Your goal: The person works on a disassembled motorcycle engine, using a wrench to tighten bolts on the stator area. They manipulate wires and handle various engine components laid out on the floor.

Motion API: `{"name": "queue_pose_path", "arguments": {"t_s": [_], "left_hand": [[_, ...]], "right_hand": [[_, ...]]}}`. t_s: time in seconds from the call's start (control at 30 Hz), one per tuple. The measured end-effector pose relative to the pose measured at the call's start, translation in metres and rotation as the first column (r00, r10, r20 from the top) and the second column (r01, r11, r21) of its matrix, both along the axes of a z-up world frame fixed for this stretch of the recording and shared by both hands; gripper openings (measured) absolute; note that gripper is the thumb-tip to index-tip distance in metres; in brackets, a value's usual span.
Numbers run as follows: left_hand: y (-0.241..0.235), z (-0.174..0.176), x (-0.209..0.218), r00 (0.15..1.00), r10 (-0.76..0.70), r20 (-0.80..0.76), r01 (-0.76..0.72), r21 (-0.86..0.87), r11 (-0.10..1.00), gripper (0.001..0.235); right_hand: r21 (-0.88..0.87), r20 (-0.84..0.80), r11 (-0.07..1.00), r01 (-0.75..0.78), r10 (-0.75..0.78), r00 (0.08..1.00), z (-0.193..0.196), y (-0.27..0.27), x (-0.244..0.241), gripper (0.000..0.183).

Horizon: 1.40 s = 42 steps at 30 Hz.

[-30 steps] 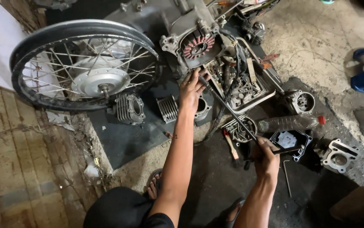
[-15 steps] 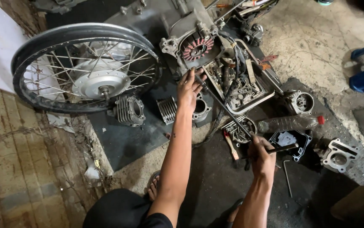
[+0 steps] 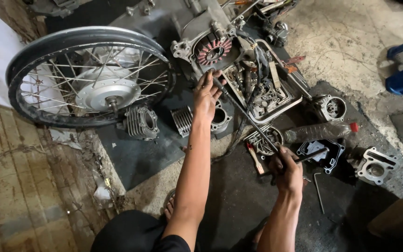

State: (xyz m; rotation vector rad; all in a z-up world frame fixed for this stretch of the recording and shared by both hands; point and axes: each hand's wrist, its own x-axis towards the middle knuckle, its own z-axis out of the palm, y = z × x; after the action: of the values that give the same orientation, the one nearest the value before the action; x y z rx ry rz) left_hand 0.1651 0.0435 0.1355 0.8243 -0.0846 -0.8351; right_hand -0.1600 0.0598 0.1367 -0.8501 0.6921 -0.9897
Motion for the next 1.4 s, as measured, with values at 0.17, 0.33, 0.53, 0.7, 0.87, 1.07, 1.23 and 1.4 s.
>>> {"name": "queue_pose_path", "arguments": {"t_s": [0.17,0.33,0.53,0.7,0.87,1.07,1.23,1.4], "left_hand": [[0.0,0.0,-0.004,0.999,0.032,-0.008,-0.032,-0.027,0.999,0.031],[-0.007,-0.005,-0.006,0.972,0.223,-0.069,-0.221,0.032,0.975,0.033],[-0.018,0.007,-0.001,0.895,0.394,-0.208,-0.393,0.05,0.918,0.039],[-0.014,0.027,-0.01,0.921,0.344,-0.184,-0.343,0.042,0.939,0.05],[-0.011,0.022,-0.014,0.951,0.256,-0.173,-0.274,-0.091,0.957,0.049],[-0.03,-0.028,0.017,0.905,0.016,-0.425,-0.206,-0.406,0.89,0.022],[-0.027,-0.014,0.021,0.802,-0.218,-0.556,-0.252,-0.646,0.721,0.013],[-0.035,-0.028,0.03,0.802,-0.324,-0.501,-0.233,-0.763,0.603,0.018]], "right_hand": [[0.0,0.057,1.0,-0.012,0.012,0.998,-0.001,0.006,0.008,0.024],[-0.041,-0.079,0.999,0.021,-0.024,0.997,0.027,0.025,0.028,0.022],[-0.151,-0.175,0.988,0.021,-0.048,0.983,0.037,0.027,0.042,0.023],[-0.258,-0.295,0.966,-0.028,-0.051,0.954,0.058,0.035,0.054,0.023],[-0.345,-0.405,0.935,-0.08,-0.072,0.911,0.061,0.042,0.069,0.024],[-0.421,-0.425,0.901,-0.106,-0.093,0.9,0.069,0.042,0.082,0.025],[-0.458,-0.494,0.873,-0.168,-0.092,0.864,0.086,0.04,0.086,0.026],[-0.456,-0.547,0.866,-0.205,-0.091,0.832,0.1,0.041,0.093,0.025]]}}
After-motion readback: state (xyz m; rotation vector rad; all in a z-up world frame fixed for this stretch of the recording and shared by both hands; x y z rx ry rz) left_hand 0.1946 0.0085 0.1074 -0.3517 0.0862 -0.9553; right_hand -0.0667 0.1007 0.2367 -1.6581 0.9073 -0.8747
